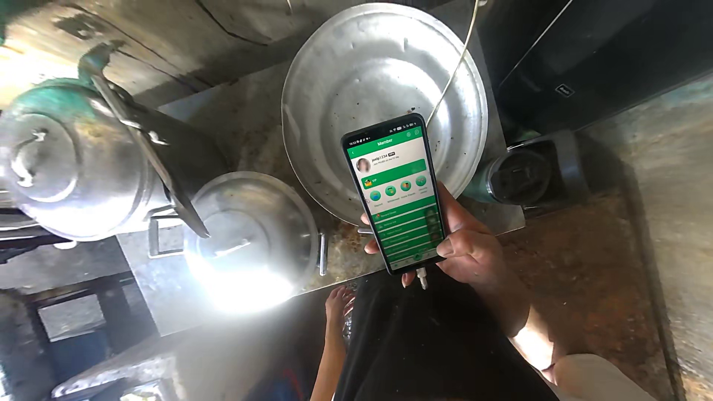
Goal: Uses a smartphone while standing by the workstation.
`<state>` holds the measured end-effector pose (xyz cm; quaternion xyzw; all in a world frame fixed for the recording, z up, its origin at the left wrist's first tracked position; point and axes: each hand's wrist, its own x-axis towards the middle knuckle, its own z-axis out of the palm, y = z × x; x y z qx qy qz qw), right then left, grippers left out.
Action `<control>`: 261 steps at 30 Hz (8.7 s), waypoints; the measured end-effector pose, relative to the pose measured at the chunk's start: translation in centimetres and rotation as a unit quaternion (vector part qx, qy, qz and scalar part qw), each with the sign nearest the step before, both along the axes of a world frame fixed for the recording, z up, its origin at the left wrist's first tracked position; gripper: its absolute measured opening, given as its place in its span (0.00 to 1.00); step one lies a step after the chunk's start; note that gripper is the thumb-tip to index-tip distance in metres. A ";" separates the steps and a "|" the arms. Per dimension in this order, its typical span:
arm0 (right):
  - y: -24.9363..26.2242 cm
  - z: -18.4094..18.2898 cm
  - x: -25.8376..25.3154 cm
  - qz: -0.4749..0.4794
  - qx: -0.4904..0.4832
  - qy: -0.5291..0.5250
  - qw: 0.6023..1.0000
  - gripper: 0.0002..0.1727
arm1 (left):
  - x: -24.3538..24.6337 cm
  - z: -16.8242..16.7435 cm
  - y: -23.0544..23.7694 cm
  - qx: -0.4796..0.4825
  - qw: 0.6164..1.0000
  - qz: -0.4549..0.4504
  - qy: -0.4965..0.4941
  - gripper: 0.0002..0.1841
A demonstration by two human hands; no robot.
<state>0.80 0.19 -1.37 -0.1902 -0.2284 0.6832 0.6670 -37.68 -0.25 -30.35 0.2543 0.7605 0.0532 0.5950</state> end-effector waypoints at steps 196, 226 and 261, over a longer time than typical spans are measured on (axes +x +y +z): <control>0.4 2.2 0.0 -0.257 -0.217 -0.233 0.912 0.31 | -0.8 -2.3 0.5 0.035 0.981 -0.190 0.022 0.14; 0.0 1.7 0.5 -0.133 -0.196 -0.156 0.959 0.27 | -1.3 -3.3 0.1 0.038 0.982 -0.181 0.034 0.13; 0.1 2.5 0.0 -0.147 -0.164 -0.192 0.957 0.28 | -1.5 -4.0 1.0 0.035 0.976 -0.210 0.038 0.15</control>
